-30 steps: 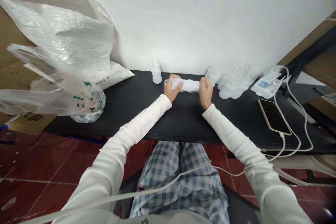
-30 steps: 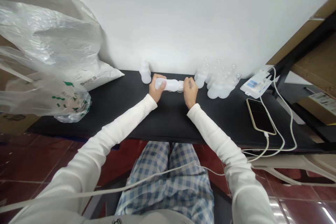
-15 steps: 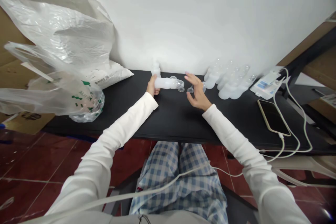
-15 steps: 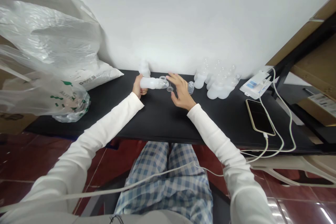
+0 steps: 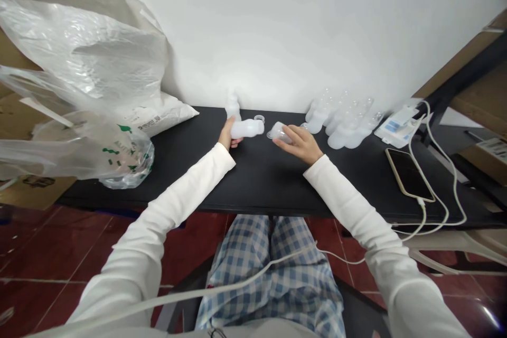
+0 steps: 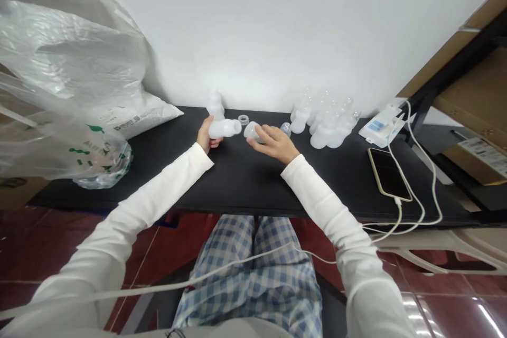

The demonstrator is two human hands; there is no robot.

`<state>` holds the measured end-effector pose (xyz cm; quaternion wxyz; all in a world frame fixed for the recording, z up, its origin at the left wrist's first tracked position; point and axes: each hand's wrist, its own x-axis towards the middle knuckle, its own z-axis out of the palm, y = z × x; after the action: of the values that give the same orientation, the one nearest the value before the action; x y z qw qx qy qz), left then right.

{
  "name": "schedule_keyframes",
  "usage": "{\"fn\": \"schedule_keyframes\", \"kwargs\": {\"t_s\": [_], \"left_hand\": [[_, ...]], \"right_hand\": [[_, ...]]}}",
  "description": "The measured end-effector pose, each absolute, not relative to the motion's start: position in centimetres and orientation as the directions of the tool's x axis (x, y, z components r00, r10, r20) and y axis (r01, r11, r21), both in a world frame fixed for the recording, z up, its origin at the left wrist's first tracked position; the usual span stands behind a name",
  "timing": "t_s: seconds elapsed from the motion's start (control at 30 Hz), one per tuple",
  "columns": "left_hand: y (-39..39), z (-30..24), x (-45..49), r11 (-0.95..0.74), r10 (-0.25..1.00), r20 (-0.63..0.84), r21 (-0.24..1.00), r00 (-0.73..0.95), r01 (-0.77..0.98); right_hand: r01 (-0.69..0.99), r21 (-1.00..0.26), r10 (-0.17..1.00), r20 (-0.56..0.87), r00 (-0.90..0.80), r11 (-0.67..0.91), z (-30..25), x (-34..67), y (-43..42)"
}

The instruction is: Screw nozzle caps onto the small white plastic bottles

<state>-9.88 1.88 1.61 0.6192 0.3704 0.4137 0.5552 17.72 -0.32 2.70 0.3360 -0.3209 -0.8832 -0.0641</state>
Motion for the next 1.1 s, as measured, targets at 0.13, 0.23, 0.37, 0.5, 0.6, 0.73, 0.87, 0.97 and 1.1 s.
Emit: {"fn": "schedule_keyframes", "kwargs": {"t_s": [0.13, 0.23, 0.37, 0.5, 0.6, 0.73, 0.87, 0.97, 1.1], "left_hand": [[1.8, 2.4, -12.5, -0.003, 1.0, -0.014, 0.858, -0.028, -0.513], [1.8, 2.4, -14.6, -0.19, 0.982, 0.148, 0.824, -0.121, -0.533], [2.5, 0.6, -16.5, -0.419, 0.89, 0.383, 0.901, -0.245, -0.111], [2.9, -1.5, -16.9, -0.207, 0.944, 0.304, 0.848, -0.128, 0.488], [2.7, -1.8, -16.7, -0.072, 0.974, 0.194, 0.744, -0.112, 0.665], [2.1, -1.7, -16.7, -0.005, 0.975, 0.172, 0.652, -0.142, 0.758], [1.4, -2.1, -17.0, 0.032, 0.966, 0.201, 0.535, -0.164, 0.844], [1.2, -2.2, -16.7, 0.044, 0.966, 0.205, 0.466, -0.157, 0.884], [2.0, -1.5, -15.3, 0.065, 0.953, 0.244, 0.416, -0.18, 0.907]], "right_hand": [[0.746, -0.079, 0.509, 0.778, -0.369, 0.661, 2.1, 19.6, 0.3], [0.779, -0.083, 0.469, 0.836, -0.284, 0.621, 1.9, 19.3, 0.4], [0.792, 0.059, 0.379, 0.854, -0.355, 0.608, 2.2, 18.3, 0.1], [0.8, 0.095, 0.398, 0.829, -0.393, 0.592, 2.2, 17.9, 0.0], [0.808, 0.092, 0.411, 0.824, -0.389, 0.582, 2.0, 18.0, 0.1], [0.799, 0.102, 0.39, 0.832, -0.395, 0.592, 2.0, 18.1, 0.2], [0.78, 0.136, 0.345, 0.841, -0.416, 0.61, 2.0, 17.8, 0.0], [0.769, 0.124, 0.363, 0.826, -0.43, 0.628, 1.9, 17.4, -0.1], [0.743, 0.085, 0.412, 0.788, -0.457, 0.663, 1.6, 16.8, -0.1]]}}
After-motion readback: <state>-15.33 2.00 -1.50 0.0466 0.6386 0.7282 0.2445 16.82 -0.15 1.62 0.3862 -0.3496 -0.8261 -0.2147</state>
